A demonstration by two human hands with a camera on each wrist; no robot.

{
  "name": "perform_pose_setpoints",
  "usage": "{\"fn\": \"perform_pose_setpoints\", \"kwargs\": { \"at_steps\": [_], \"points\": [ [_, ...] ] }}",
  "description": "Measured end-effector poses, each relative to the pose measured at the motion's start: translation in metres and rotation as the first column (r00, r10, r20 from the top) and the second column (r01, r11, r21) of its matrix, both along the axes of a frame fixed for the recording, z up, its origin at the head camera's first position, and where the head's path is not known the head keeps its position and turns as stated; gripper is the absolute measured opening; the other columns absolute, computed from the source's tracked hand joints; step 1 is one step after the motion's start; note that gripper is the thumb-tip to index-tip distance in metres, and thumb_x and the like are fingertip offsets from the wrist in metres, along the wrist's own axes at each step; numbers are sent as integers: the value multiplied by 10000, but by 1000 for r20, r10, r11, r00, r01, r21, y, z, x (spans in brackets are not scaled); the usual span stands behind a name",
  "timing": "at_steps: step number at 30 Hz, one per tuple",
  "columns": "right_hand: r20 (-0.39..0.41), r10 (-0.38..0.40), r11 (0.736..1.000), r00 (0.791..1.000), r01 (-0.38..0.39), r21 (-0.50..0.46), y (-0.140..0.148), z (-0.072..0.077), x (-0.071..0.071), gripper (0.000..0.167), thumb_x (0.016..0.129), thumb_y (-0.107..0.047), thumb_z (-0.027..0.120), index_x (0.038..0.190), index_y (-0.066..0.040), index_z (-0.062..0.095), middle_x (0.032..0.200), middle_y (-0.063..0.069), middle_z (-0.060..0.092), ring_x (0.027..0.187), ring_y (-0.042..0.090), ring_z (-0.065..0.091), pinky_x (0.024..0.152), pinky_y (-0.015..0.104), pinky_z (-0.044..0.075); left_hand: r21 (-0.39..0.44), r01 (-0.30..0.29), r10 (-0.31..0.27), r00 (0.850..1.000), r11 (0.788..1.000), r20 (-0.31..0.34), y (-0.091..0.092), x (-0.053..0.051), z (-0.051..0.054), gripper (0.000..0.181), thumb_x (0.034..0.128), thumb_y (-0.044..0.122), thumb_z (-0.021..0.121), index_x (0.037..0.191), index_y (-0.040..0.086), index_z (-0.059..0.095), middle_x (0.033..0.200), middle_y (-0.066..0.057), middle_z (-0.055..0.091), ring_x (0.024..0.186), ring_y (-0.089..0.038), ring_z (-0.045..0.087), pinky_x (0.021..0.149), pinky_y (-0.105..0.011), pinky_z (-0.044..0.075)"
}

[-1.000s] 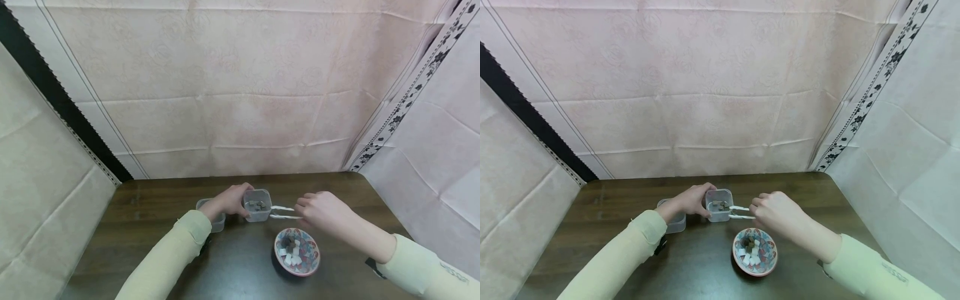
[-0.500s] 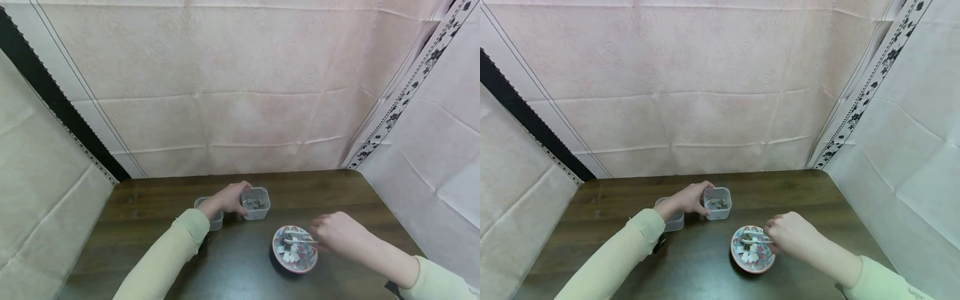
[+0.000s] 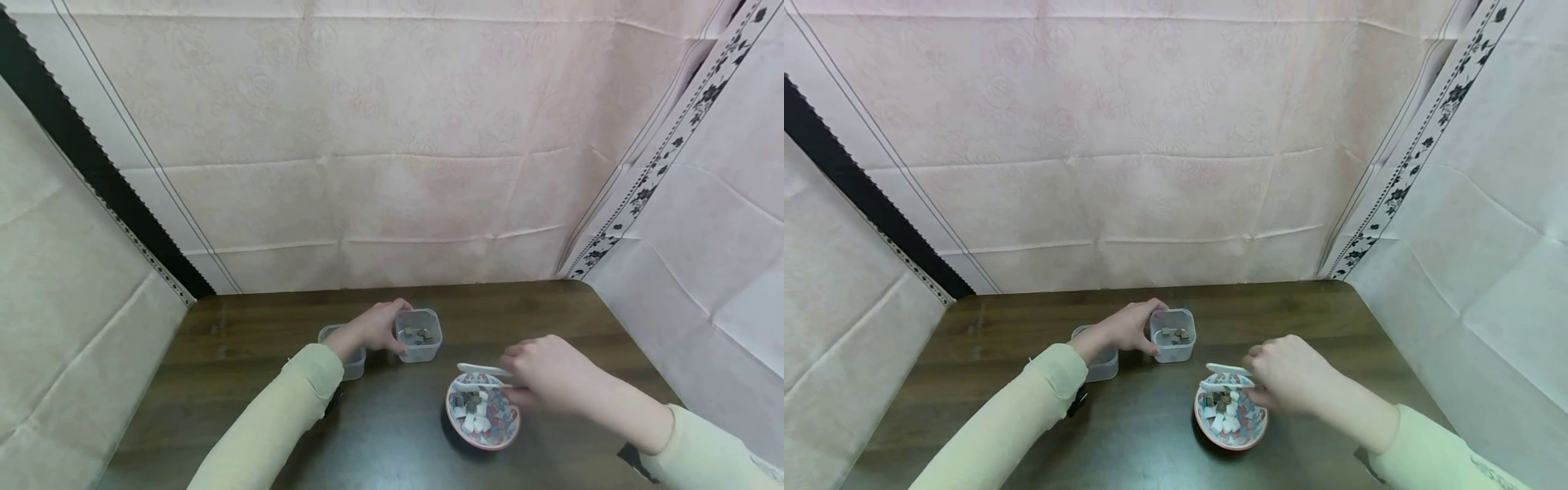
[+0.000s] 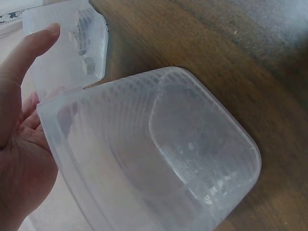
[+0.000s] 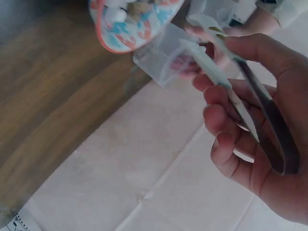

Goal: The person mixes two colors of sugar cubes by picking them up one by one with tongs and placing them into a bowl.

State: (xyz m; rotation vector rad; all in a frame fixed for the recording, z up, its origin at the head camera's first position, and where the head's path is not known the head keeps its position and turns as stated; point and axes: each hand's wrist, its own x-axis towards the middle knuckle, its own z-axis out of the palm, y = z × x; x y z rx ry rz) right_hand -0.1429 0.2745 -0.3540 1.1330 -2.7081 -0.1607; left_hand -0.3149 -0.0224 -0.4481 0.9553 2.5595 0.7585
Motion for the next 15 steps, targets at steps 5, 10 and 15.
{"fn": "perform_pose_setpoints", "kwargs": {
  "at_steps": [5, 10, 15],
  "points": [
    [84, -60, 996, 995, 65, -54, -10, 12, -22, 260, 887, -361, 814, 748, -260, 619, 669, -193, 483, 564, 2, 414, 497, 277, 382, 2, -18, 18, 1000, 1000, 14, -1, -1, -1, 800, 810, 192, 963, 1478, 103, 531, 1451, -113, 636, 1342, -285, 590, 1136, -472, 497],
    [179, -116, 991, 977, 127, -51, -27, 16, -53, 312, 935, -373, 774, 708, -262, 592, 623, -164, 447, 555, 31, 372, 502, 265, 310, 7, -12, 12, 1000, 1000, 11, -2, 1, -1, 805, 816, 198, 960, 1485, 98, 523, 1466, -119, 629, 1349, -290, 593, 1131, -475, 503],
    [252, -181, 983, 951, 185, 9, -46, 14, -83, 349, 941, -375, 767, 665, -256, 589, 564, -137, 420, 519, 60, 352, 478, 277, 269, -1, 2, -2, 1000, 1000, -15, -1, 0, -1, 811, 816, 205, 960, 1487, 90, 520, 1465, -119, 632, 1363, -297, 576, 1142, -471, 489]
  ]
}}
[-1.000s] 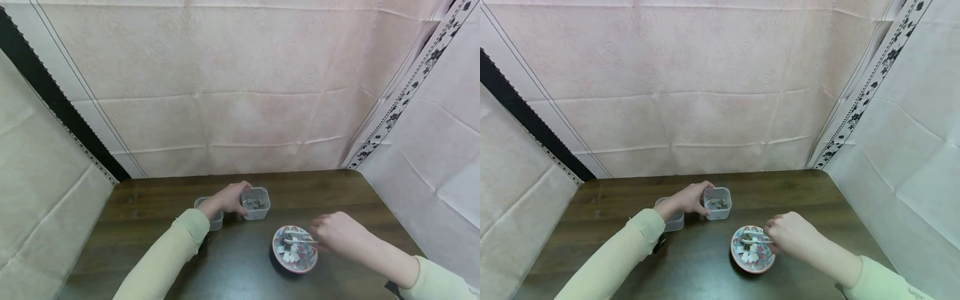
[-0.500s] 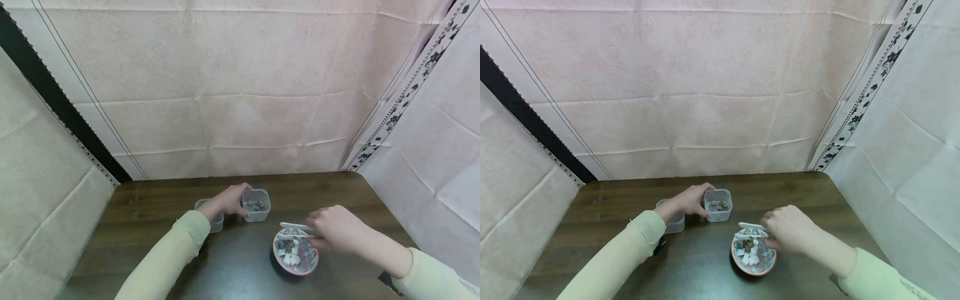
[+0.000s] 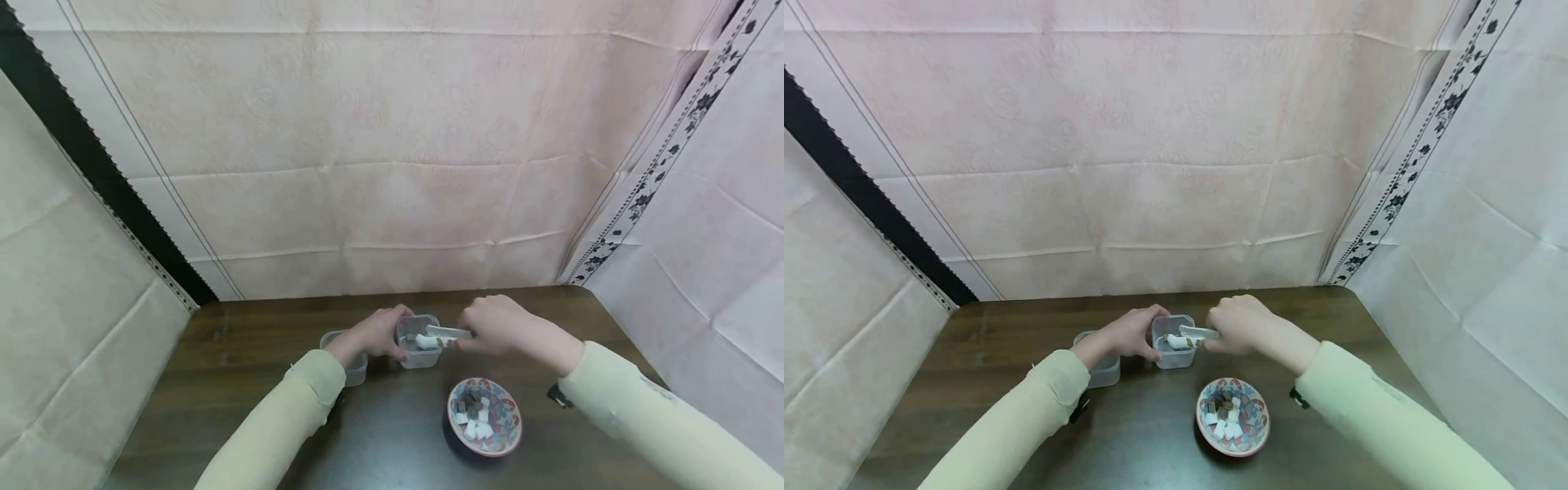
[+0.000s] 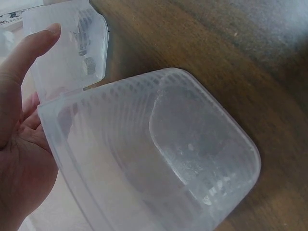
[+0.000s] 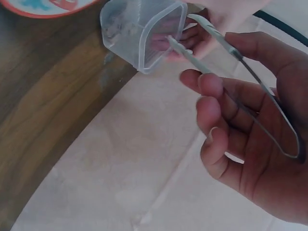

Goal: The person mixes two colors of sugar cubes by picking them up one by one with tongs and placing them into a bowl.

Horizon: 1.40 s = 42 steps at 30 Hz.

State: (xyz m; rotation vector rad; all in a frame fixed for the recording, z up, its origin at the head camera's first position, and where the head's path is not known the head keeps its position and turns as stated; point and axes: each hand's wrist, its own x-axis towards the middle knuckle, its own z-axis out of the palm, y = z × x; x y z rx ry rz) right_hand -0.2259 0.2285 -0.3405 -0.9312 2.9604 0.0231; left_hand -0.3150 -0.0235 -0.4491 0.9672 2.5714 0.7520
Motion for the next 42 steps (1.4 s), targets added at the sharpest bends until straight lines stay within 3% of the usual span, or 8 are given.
{"fn": "perform_pose_setpoints", "kwargs": {
  "at_steps": [4, 8, 13, 24, 33, 42],
  "points": [
    [78, -82, 996, 994, 81, 23, -12, -8, -18, 295, 950, -391, 758, 730, -228, 648, 590, -90, 486, 525, 99, 407, 487, 294, 307, 2, 1, -1, 1000, 1000, 2, 1, 1, 0, 803, 817, 199, 957, 1484, 95, 523, 1461, -111, 636, 1362, -299, 565, 1146, -477, 483],
    [145, -173, 985, 974, 168, 50, -22, -14, -29, 249, 964, -423, 763, 885, -192, 713, 709, -43, 592, 625, 158, 536, 557, 315, 431, 8, 13, -13, 1000, 1000, 1, 2, 2, 1, 789, 819, 194, 954, 1474, 92, 527, 1443, -119, 645, 1339, -294, 586, 1130, -471, 497],
    [170, -224, 972, 960, 206, 115, -34, -23, -42, 292, 955, -459, 789, 983, -172, 744, 752, -39, 627, 686, 183, 596, 620, 322, 504, 4, 20, -20, 1000, 1000, -4, 3, 1, 2, 783, 827, 200, 950, 1476, 100, 525, 1440, -118, 641, 1332, -279, 595, 1125, -458, 505],
    [96, -216, 961, 972, 194, 198, -52, -38, -58, 362, 925, -464, 828, 985, -114, 755, 773, -3, 642, 672, 175, 597, 637, 344, 549, 14, 22, -22, 1000, 1000, 14, 2, -1, 1, 803, 826, 208, 951, 1491, 87, 517, 1469, -127, 625, 1331, -274, 595, 1130, -462, 502],
    [-2, -164, 960, 987, 159, 232, -60, -41, -56, 367, 911, -464, 839, 912, -112, 732, 766, 17, 660, 648, 182, 604, 624, 391, 574, 27, 25, -26, 999, 999, 23, 0, -2, 1, 801, 830, 180, 948, 1494, 61, 515, 1464, -157, 623, 1311, -293, 609, 1121, -480, 512],
    [-24, -127, 958, 992, 129, 256, -62, -49, -58, 302, 927, -392, 838, 911, -107, 739, 743, 23, 663, 619, 188, 603, 619, 389, 584, 31, 16, -17, 999, 999, 33, -2, -1, 1, 779, 824, 164, 950, 1473, 74, 529, 1436, -141, 637, 1297, -280, 621, 1107, -461, 523]
  ]
}}
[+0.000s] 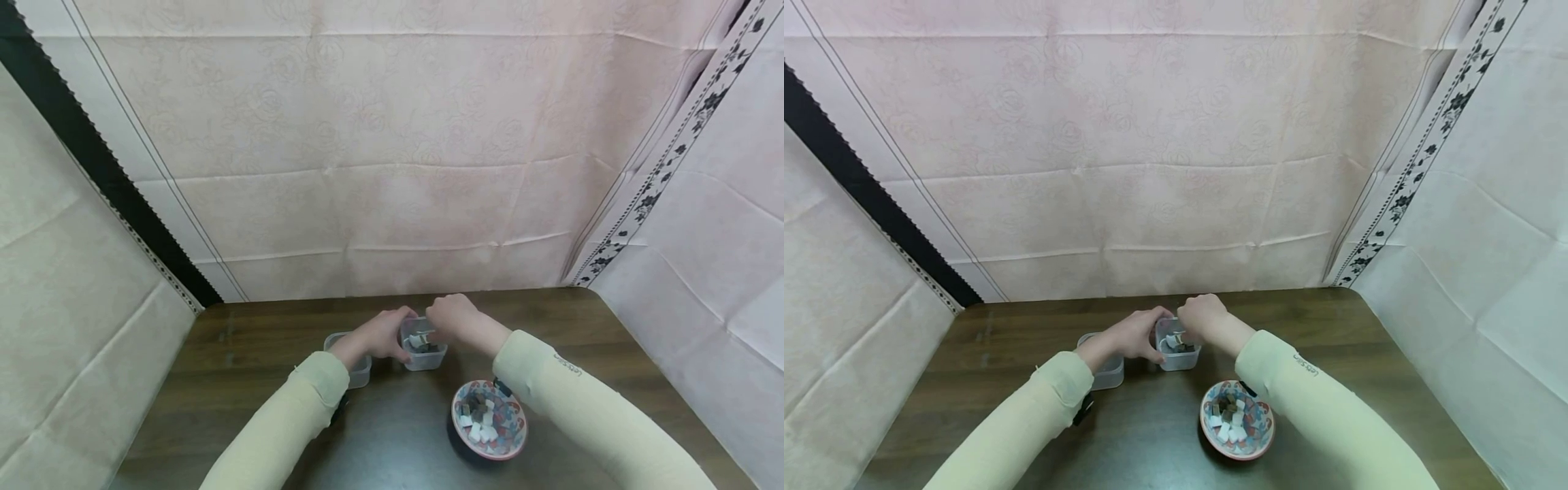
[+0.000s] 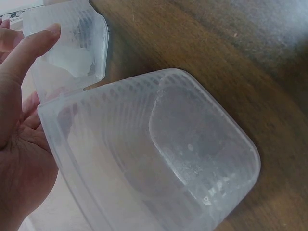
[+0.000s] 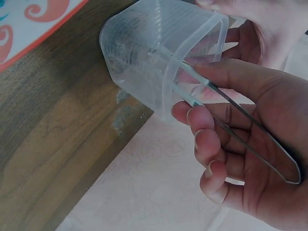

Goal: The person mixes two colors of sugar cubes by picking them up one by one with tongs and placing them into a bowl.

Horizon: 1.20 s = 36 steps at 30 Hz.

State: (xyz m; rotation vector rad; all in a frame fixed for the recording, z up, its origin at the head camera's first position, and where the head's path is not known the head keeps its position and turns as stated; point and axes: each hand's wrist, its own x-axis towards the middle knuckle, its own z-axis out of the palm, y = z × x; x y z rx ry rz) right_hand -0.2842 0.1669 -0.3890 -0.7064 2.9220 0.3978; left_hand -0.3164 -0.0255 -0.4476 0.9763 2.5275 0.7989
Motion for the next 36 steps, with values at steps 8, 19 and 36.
{"fn": "perform_pose_setpoints", "kwargs": {
  "at_steps": [8, 19, 36],
  "points": [
    [-36, 36, 999, 999, -37, -27, 12, 4, 9, 306, 945, -410, 817, 899, -118, 735, 717, 6, 635, 605, 183, 585, 592, 399, 569, 1, -1, 1, 1000, 1000, -1, 0, 1, 1, 778, 819, 166, 952, 1466, 82, 529, 1465, -139, 631, 1340, -290, 608, 1124, -465, 511],
    [-123, 131, 986, 984, -141, -83, 24, 19, 30, 273, 923, -381, 839, 824, -144, 745, 599, -62, 524, 517, 121, 436, 482, 296, 365, -14, -10, 9, 1000, 1000, -24, 0, 4, 3, 798, 812, 194, 963, 1472, 93, 526, 1441, -131, 642, 1289, -276, 621, 1104, -463, 524],
    [-338, 300, 929, 892, -353, -107, 63, 49, 82, 280, 866, -328, 888, 767, -190, 665, 670, -94, 603, 555, 72, 501, 484, 269, 414, -14, -7, 7, 1000, 1000, -13, 0, 3, 2, 813, 820, 199, 959, 1494, 90, 519, 1486, -120, 617, 1332, -274, 598, 1127, -468, 506]
  ]
}}
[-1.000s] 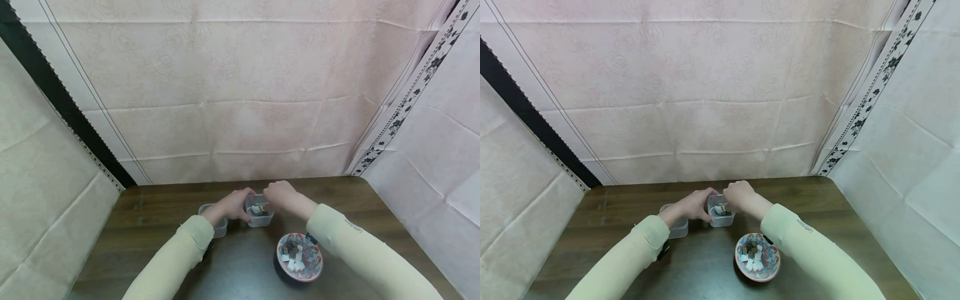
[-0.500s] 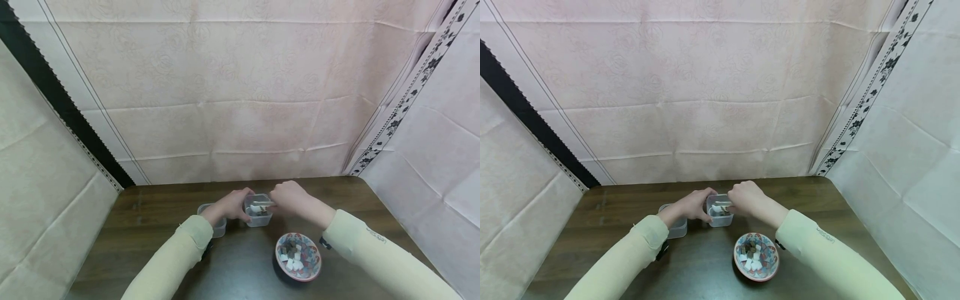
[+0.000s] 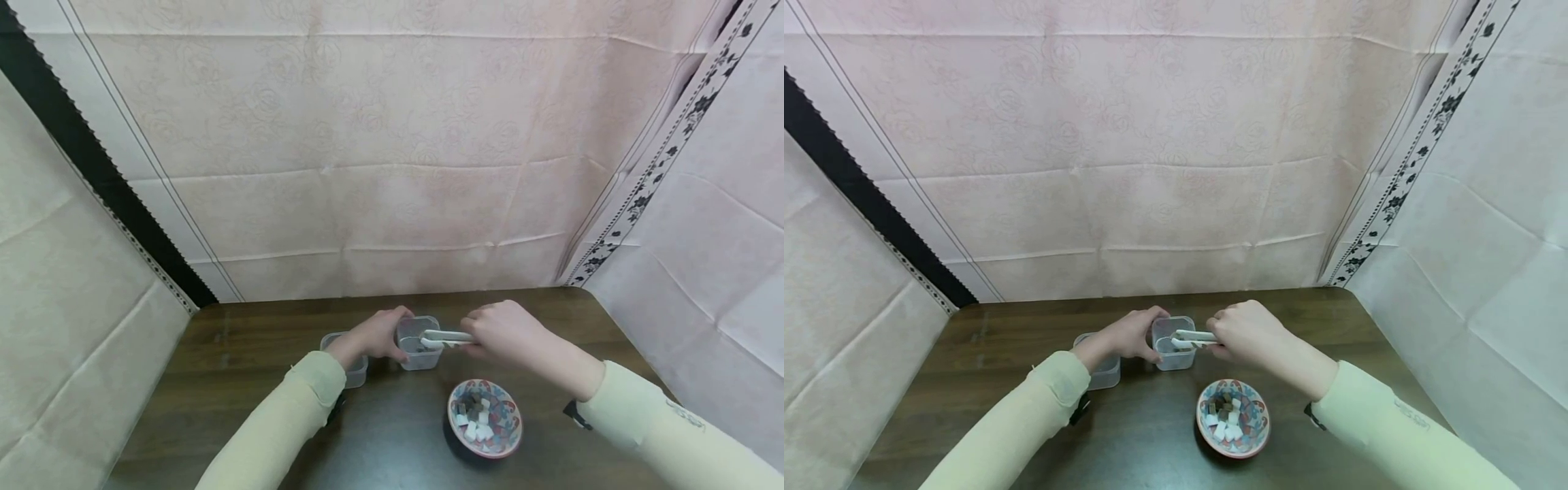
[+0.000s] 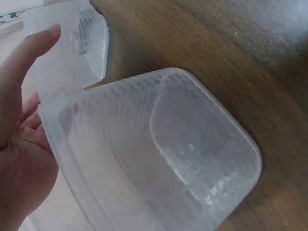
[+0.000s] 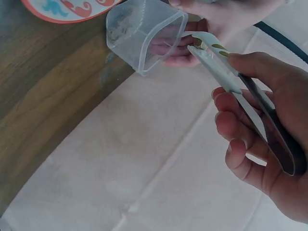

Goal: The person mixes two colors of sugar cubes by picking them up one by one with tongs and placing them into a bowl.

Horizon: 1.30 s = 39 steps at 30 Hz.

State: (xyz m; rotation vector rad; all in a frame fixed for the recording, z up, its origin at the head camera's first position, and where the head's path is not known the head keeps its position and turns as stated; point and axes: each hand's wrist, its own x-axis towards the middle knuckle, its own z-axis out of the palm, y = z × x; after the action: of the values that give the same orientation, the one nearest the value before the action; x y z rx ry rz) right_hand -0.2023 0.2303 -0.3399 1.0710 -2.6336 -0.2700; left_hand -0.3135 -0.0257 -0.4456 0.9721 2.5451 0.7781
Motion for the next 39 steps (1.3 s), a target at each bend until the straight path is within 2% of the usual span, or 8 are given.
{"fn": "perform_pose_setpoints", "kwargs": {
  "at_steps": [5, 10, 19, 23, 26, 31, 39],
  "points": [
    [-29, 26, 1000, 999, -26, -1, 14, 7, 20, 297, 838, -313, 900, 751, -199, 639, 653, -117, 555, 548, 50, 466, 471, 255, 389, -5, -9, 9, 1000, 1000, -2, 0, -2, -2, 816, 817, 216, 963, 1493, 103, 520, 1484, -101, 622, 1337, -264, 594, 1124, -461, 511],
    [15, 29, 999, 999, -29, -35, 31, 9, 41, 350, 836, -330, 891, 712, -234, 579, 633, -160, 483, 541, 28, 439, 467, 277, 367, -6, -6, 6, 1000, 1000, -6, 0, -4, -4, 821, 815, 226, 965, 1494, 107, 518, 1481, -98, 624, 1344, -264, 590, 1129, -462, 507],
    [140, 3, 1000, 990, -1, -12, 55, -9, 70, 358, 809, -368, 900, 716, -253, 574, 648, -202, 445, 552, -10, 367, 483, 308, 382, -4, -5, 5, 1000, 1000, 5, 1, -3, -3, 825, 825, 213, 956, 1507, 98, 507, 1486, -125, 615, 1355, -284, 581, 1146, -482, 491],
    [209, -30, 1000, 978, 28, 12, 58, -18, 74, 370, 816, -391, 903, 711, -245, 581, 643, -199, 432, 559, -10, 346, 489, 293, 366, -6, -11, 11, 1000, 1000, 10, 1, -3, -3, 820, 824, 209, 957, 1503, 105, 509, 1486, -126, 615, 1362, -288, 577, 1145, -486, 492],
    [231, -43, 999, 972, 39, 23, 58, -23, 75, 384, 803, -404, 915, 705, -245, 580, 641, -191, 456, 558, -3, 365, 492, 297, 366, -6, -11, 11, 1000, 1000, 15, 2, -2, -3, 816, 826, 202, 955, 1503, 106, 509, 1485, -124, 616, 1363, -286, 576, 1145, -486, 492],
    [209, -48, 998, 977, 40, 43, 58, -26, 75, 398, 782, -429, 925, 694, -237, 587, 625, -164, 500, 540, 18, 408, 473, 318, 376, -4, -9, 9, 1000, 1000, 11, 1, -2, -2, 819, 826, 200, 955, 1506, 97, 510, 1481, -125, 618, 1359, -286, 575, 1147, -489, 489],
    [203, -62, 997, 977, 53, 47, 60, -25, 74, 410, 781, -439, 909, 671, -248, 563, 607, -155, 487, 522, 27, 384, 452, 314, 358, 8, -12, 12, 1000, 1000, 21, 0, -1, -1, 822, 832, 192, 950, 1512, 88, 501, 1480, -135, 613, 1351, -292, 579, 1150, -507, 485]
  ]
}}
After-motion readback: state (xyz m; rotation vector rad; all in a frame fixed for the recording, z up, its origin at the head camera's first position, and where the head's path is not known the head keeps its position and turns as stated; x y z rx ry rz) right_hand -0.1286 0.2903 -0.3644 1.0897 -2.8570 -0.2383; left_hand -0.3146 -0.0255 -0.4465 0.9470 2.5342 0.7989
